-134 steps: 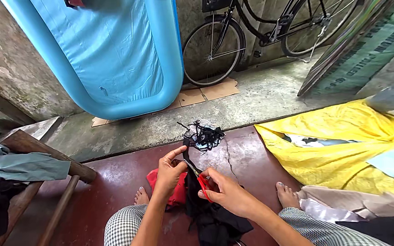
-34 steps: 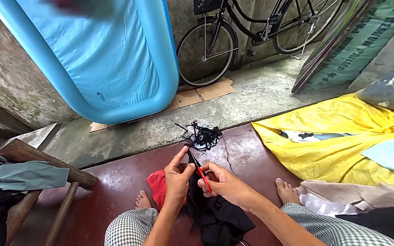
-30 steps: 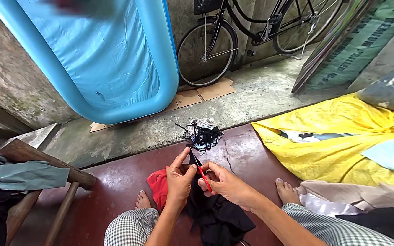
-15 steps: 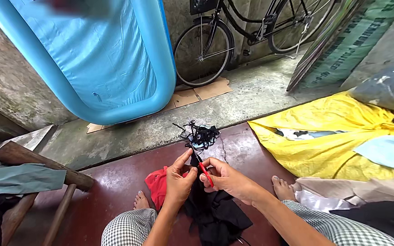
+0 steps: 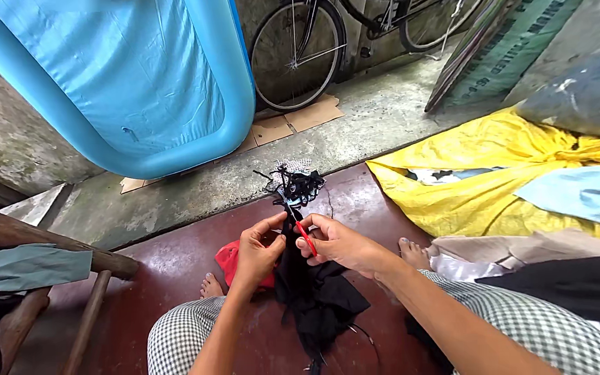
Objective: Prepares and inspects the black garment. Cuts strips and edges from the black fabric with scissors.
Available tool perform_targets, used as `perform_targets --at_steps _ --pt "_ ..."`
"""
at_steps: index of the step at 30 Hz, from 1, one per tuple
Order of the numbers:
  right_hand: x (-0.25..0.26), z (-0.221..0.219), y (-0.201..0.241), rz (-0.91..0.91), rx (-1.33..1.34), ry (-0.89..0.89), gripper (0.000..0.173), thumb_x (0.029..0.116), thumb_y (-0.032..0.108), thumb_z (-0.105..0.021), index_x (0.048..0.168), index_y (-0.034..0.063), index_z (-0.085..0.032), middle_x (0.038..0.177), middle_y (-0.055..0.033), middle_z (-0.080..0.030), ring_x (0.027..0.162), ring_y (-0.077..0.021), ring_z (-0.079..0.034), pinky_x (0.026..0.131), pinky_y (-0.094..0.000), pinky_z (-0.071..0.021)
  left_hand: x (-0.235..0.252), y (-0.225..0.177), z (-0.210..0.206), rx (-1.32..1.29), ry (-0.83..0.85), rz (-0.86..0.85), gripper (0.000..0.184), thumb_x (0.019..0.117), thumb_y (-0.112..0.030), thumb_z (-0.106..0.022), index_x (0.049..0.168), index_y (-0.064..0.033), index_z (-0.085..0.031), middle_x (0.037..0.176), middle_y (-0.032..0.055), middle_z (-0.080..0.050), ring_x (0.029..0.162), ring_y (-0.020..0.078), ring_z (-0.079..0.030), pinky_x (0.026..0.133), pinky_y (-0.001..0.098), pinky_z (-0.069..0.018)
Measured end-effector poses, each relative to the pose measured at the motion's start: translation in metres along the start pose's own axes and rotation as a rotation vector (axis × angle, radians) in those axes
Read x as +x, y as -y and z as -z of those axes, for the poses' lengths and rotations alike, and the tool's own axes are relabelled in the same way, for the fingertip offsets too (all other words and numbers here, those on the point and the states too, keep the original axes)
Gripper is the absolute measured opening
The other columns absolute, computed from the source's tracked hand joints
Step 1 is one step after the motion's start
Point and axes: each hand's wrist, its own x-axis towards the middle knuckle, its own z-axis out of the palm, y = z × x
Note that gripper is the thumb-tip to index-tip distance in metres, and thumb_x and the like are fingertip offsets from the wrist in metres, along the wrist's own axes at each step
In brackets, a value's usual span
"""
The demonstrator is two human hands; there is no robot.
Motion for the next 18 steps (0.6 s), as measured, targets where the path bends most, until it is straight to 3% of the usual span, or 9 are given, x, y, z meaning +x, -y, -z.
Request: perform_targets --at_steps 4,7,10,13,15,18 --pt "-0.005 0.000 0.008 -0.032 0.111 -0.034 0.024 0.1021 0.016 -0.062 0.123 0.0073 -0.055 0.091 -0.0088 -0.066 0.077 -0.0192 -0.067 0.074 -0.0388 -0.0600 -0.004 0.001 -0.004 0.031 0.079 -0.030 0.039 0.0910 0.005 -0.065 0.127 -0.0093 -0.070 0.111 0.0075 -0.071 0.082 0.0171 -0.070 0.071 0.0328 -0.0615" --pt "-0.013 0.004 0.019 0.027 0.136 -0.114 0.021 0.1034 0.015 -0.059 0.122 0.0064 -0.054 0.086 -0.0072 -0.064 0.073 -0.0171 -0.065 0.072 -0.0382 -0.0596 -0.005 0.006 -0.006 0.125 0.166 -0.023 0.035 0.0898 0.006 -0.064 0.120 -0.0083 -0.072 0.109 0.0054 -0.072 0.082 0.0152 -0.070 0.072 0.0324 -0.0621" --pt "-0.015 0.018 0.023 0.086 -0.072 -0.216 0.030 0.1004 0.014 -0.065 0.127 0.0067 -0.052 0.091 -0.0083 -0.068 0.076 -0.0177 -0.067 0.069 -0.0356 -0.0591 -0.002 0.015 -0.007 0.345 0.363 0.038 0.033 0.0878 0.006 -0.065 0.117 -0.0085 -0.072 0.108 0.0041 -0.073 0.085 0.0139 -0.071 0.074 0.0359 -0.0622" --pt "-0.014 0.034 0.023 0.152 -0.389 -0.378 0.036 0.0954 0.017 -0.073 0.126 0.0084 -0.056 0.087 -0.0085 -0.067 0.068 -0.0189 -0.066 0.062 -0.0375 -0.0581 0.005 0.013 -0.011 0.399 0.475 0.086 0.030 0.0902 0.007 -0.064 0.115 -0.0076 -0.072 0.106 0.0059 -0.074 0.086 0.0157 -0.072 0.075 0.0390 -0.0627" --pt "-0.018 0.041 0.031 0.171 -0.519 -0.483 0.036 0.0952 0.018 -0.073 0.126 0.0099 -0.057 0.089 -0.0086 -0.068 0.069 -0.0198 -0.066 0.063 -0.0396 -0.0572 0.026 0.007 -0.012 0.383 0.481 0.046 0.031 0.0917 0.008 -0.060 0.119 -0.0033 -0.070 0.109 0.0110 -0.073 0.089 0.0205 -0.071 0.078 0.0421 -0.0602" --pt "-0.022 0.055 0.040 0.208 -0.500 -0.583 0.035 0.0950 0.017 -0.074 0.124 0.0089 -0.056 0.091 -0.0085 -0.067 0.071 -0.0189 -0.068 0.065 -0.0388 -0.0589 0.109 0.001 -0.010 0.475 0.450 -0.049 0.028 0.0922 0.005 -0.061 0.119 0.0013 -0.070 0.112 0.0126 -0.073 0.099 0.0194 -0.071 0.091 0.0416 -0.0585"
